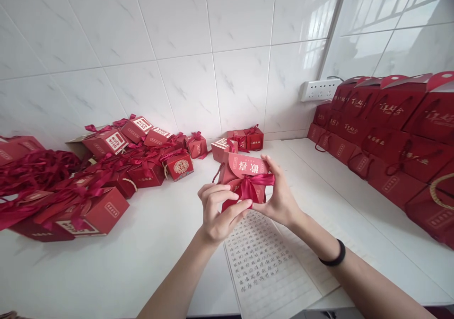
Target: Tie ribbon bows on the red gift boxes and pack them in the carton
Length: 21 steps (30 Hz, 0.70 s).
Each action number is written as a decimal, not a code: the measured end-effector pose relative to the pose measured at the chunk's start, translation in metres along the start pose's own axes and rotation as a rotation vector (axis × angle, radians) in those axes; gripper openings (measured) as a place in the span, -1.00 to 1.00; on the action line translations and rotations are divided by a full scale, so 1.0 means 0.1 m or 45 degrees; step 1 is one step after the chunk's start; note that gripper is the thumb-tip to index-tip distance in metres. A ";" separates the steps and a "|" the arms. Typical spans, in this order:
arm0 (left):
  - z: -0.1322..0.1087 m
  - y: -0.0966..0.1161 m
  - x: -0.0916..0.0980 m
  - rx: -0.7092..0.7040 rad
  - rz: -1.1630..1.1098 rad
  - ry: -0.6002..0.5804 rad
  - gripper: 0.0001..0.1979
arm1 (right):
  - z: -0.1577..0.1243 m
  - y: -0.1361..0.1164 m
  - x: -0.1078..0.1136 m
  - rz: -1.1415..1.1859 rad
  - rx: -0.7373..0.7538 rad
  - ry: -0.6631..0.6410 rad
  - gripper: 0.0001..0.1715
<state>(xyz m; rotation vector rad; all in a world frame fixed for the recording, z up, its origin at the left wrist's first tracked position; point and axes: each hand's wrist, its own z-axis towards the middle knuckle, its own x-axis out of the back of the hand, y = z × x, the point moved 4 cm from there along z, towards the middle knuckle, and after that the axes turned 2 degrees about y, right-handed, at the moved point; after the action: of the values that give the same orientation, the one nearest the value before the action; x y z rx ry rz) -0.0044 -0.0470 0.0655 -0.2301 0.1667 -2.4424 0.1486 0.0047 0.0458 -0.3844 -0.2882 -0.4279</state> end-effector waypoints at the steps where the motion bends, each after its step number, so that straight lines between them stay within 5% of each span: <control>1: 0.01 0.00 0.01 -0.003 0.001 0.007 -0.93 | 0.00 0.00 0.00 -0.003 0.000 0.007 0.15; 10: 0.01 -0.02 0.03 0.072 -0.028 0.061 -0.96 | 0.02 -0.04 0.01 -0.027 0.018 0.013 0.12; 12: -0.03 -0.17 0.04 0.319 -0.025 0.122 -0.95 | 0.03 -0.04 0.01 -0.040 0.018 0.000 0.13; 15: -0.15 -0.53 0.05 0.942 -0.112 0.145 -0.82 | 0.05 -0.04 0.02 -0.041 0.018 -0.050 0.15; 18: -0.15 -0.73 -0.01 1.236 -0.574 -0.101 -0.32 | 0.06 -0.02 0.02 -0.005 -0.008 -0.121 0.18; 21: -0.01 -0.67 -0.09 1.141 -0.802 -0.684 0.04 | 0.06 0.03 0.03 0.053 -0.100 -0.150 0.19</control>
<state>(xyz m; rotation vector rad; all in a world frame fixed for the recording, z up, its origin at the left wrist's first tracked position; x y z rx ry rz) -0.0390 0.0101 0.0751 -0.5680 -1.3758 -2.6509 0.1512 0.0085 0.0513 -0.4929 -0.3781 -0.3773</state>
